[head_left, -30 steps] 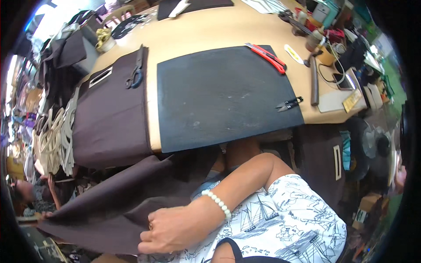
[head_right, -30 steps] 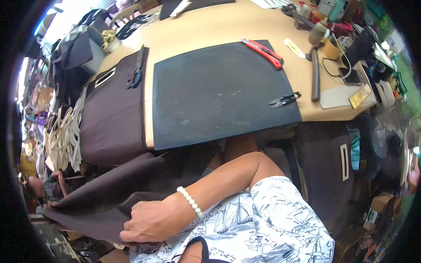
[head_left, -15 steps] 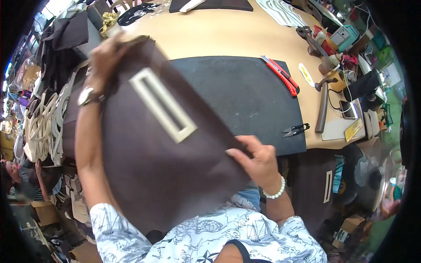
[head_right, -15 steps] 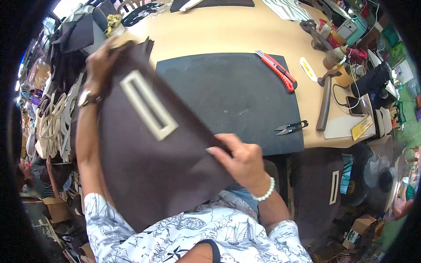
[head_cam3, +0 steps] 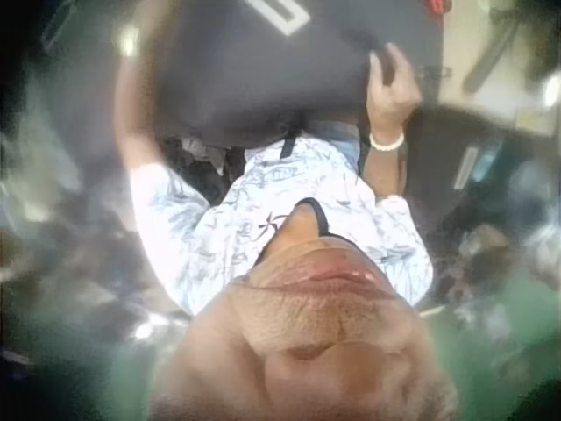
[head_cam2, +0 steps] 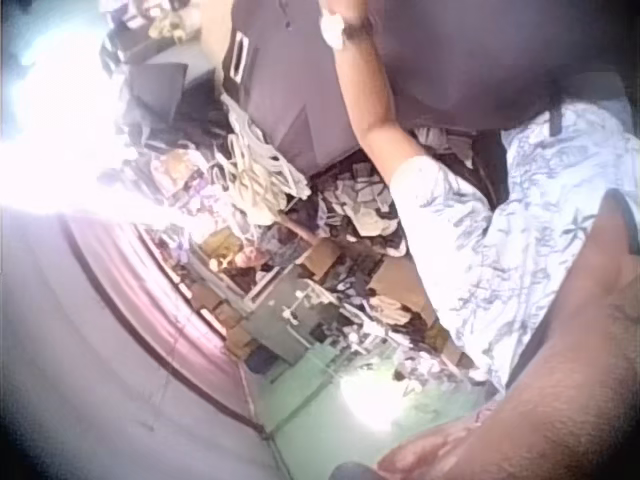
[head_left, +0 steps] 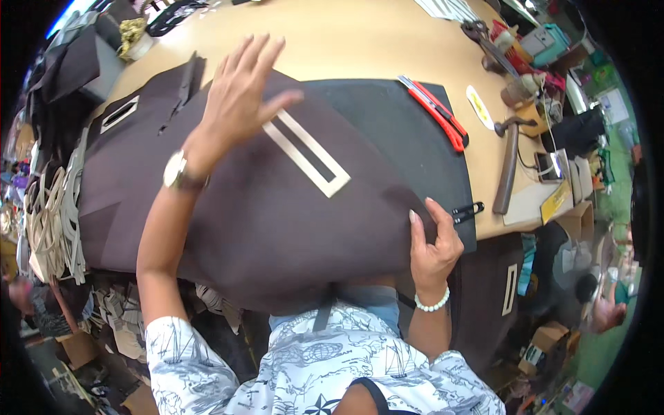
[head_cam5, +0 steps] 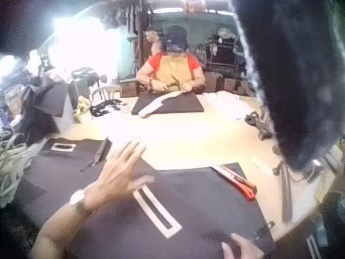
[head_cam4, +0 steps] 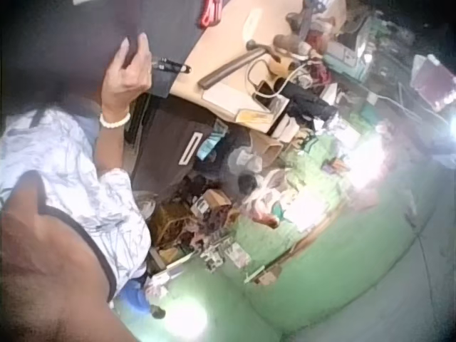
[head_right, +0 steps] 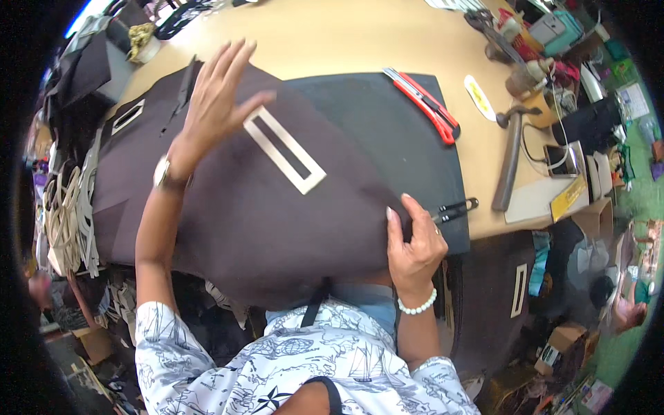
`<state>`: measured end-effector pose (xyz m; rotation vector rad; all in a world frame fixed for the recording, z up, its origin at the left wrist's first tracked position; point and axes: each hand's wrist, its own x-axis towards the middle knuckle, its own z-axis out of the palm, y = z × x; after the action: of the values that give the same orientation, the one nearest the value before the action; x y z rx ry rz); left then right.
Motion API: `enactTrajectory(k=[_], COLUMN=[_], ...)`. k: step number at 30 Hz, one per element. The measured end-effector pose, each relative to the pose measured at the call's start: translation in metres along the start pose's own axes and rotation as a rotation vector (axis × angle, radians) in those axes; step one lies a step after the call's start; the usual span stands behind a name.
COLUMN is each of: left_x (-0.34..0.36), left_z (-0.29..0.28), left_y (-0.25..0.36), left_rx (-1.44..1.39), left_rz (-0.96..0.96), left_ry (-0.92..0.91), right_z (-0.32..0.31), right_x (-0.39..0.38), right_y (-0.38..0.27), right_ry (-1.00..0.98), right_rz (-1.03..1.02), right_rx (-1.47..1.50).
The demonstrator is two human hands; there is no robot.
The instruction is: The person aligns a rectangular template on a brown leather piece and uses a utility knife to cut a slot in the center. They use small snips to trim the leather edges around the template and a hammer to tap the leather flat. The person works on a tabletop and moves the leather to their lap while trimming.
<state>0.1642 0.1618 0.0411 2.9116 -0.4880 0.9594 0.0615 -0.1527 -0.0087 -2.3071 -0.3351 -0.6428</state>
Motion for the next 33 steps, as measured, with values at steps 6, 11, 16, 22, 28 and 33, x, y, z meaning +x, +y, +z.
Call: enactTrajectory(k=[6, 11, 16, 22, 28, 33], left_x=[-0.095, -0.114, -0.109, -0.102, -0.092, -0.063], left_z=[-0.057, -0.046, -0.043, -0.033, -0.043, -0.046], left_y=[0.114, 0.134, 0.150, 0.171, 0.170, 0.123], left_rx=[-0.206, -0.201, -0.177, -0.207, -0.210, -0.186], left_rz=[-0.078, -0.169, -0.196, -0.197, -0.181, -0.268], left_ry=[-0.647, -0.627, -0.608, -0.552, -0.541, -0.295], right_z=[-0.012, -0.052, -0.076, -0.079, -0.055, -0.049], right_x=[0.010, 0.036, 0.030, 0.018, 0.014, 0.055], right_y=[0.009, 0.054, 0.082, 0.075, 0.039, 0.039], right_ry=[-0.055, -0.215, -0.294, 0.052, -0.269, -0.136], right_rz=[-0.039, -0.281, 0.129, 0.295, -0.047, -0.145], right_rx=[-0.012, -0.396, -0.003, 0.076, 0.167, -0.066])
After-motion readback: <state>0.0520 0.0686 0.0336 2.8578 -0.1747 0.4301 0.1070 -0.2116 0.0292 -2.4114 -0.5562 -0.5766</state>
